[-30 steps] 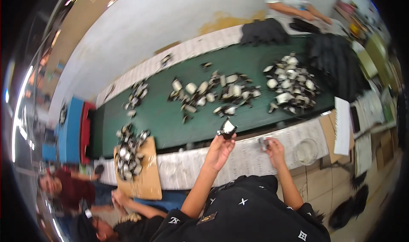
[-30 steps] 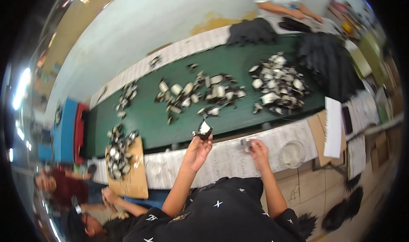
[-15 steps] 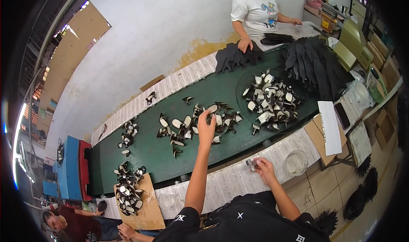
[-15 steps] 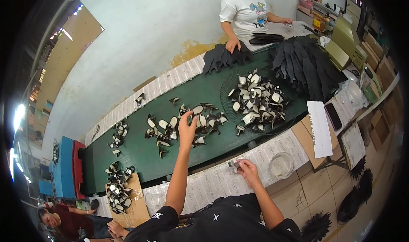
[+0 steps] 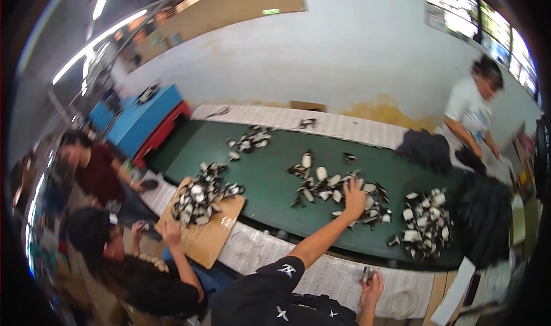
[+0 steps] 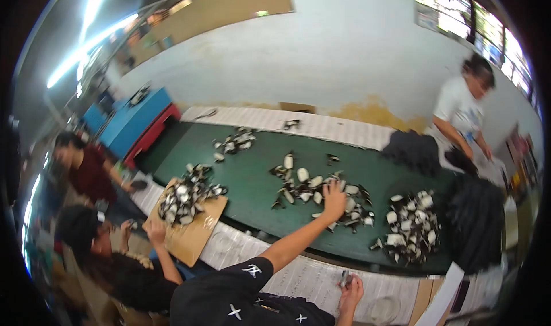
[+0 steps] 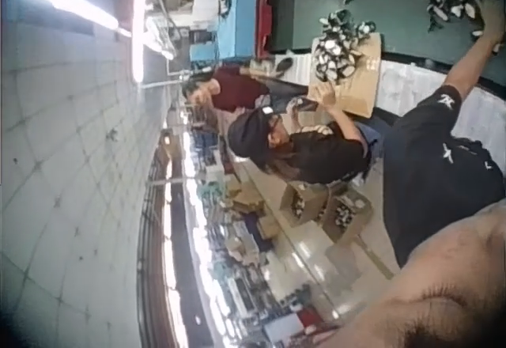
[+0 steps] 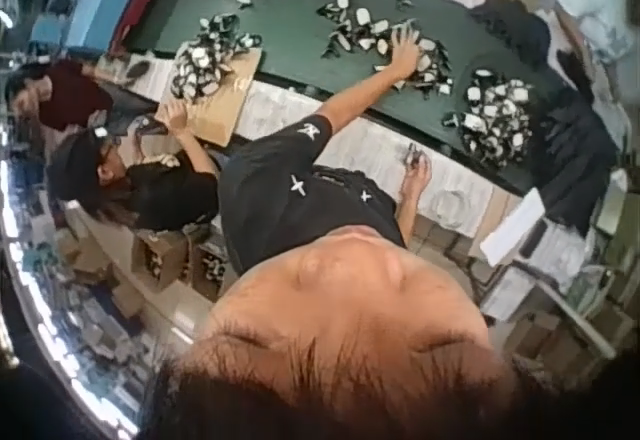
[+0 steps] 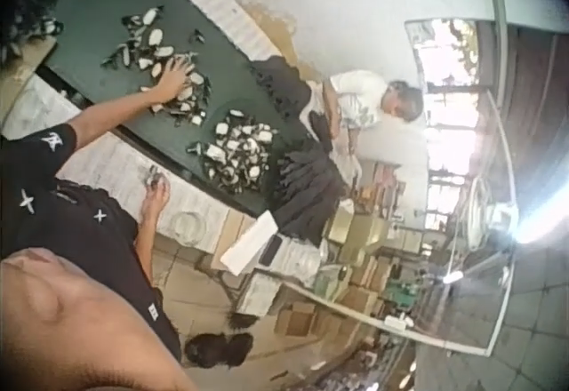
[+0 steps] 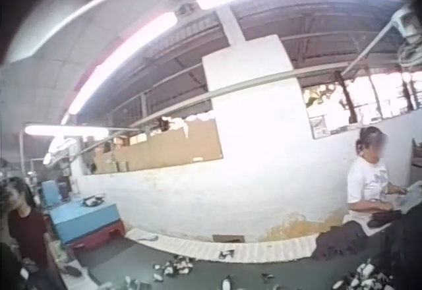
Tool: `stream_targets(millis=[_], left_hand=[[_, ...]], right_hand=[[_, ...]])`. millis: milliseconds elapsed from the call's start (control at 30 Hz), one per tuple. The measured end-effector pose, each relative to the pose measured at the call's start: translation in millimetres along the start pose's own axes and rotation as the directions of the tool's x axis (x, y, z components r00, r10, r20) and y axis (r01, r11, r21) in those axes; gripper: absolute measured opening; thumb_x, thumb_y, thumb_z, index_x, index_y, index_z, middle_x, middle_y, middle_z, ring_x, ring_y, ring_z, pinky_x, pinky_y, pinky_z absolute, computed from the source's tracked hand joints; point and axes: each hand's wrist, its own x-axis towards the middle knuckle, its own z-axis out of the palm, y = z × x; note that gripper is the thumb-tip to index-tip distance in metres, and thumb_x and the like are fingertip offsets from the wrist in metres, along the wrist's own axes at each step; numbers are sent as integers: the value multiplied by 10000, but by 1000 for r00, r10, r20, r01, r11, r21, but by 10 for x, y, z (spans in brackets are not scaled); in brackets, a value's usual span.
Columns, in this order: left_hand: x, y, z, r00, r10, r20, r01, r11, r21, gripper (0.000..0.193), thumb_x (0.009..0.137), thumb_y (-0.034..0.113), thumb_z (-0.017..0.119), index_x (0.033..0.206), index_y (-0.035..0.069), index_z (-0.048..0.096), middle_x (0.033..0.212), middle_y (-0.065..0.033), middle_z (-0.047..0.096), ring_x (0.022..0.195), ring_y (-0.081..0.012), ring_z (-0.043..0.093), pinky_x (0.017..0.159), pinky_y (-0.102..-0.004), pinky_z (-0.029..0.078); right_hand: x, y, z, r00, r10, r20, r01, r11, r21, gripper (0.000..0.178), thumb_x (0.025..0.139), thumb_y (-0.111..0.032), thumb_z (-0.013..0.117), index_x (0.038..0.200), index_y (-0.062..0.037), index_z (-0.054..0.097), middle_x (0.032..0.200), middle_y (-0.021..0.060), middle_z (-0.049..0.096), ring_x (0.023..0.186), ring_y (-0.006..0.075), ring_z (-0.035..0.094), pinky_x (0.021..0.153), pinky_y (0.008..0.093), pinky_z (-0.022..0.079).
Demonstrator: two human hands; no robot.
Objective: Applying glue and assembling components for shoes in a factory setting.
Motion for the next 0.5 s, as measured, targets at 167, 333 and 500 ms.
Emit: stream_targets(millis=[167, 333, 500], left_hand=[[-179, -64, -803, 984, -112, -142, 31, 878, -478, 185, 787, 148, 661, 959, 83, 681, 1241, -184, 562, 1160, -372, 513, 965, -486, 400], [-1243, -362, -1117, 966, 140, -220, -249, 741, -623, 205, 814, 75, 611, 1013, 83, 658, 1118, -151, 620, 950, -306, 629, 779, -368, 520], [-2553, -629, -1235, 927, 375, 6, -333, 831, -446, 170, 820, 160, 616, 976, 108, 660, 1112, -122, 615, 1042, -256, 591, 867, -355, 474]], right_hand=[[26, -24, 87, 997, -66, -37, 66, 998, 5, 225, 958, -181, 532, 1131, -42, 571, 993, 58, 619, 849, 142, 603, 706, 366, 561], [32, -93, 179, 999, -44, -7, 44, 998, -41, 250, 964, -192, 523, 1151, -31, 560, 1022, 64, 616, 889, 145, 602, 724, 342, 546], [81, -81, 114, 998, -64, -31, 60, 993, -97, 287, 961, -192, 524, 1194, -25, 545, 1074, 78, 605, 948, 155, 590, 754, 319, 530]])
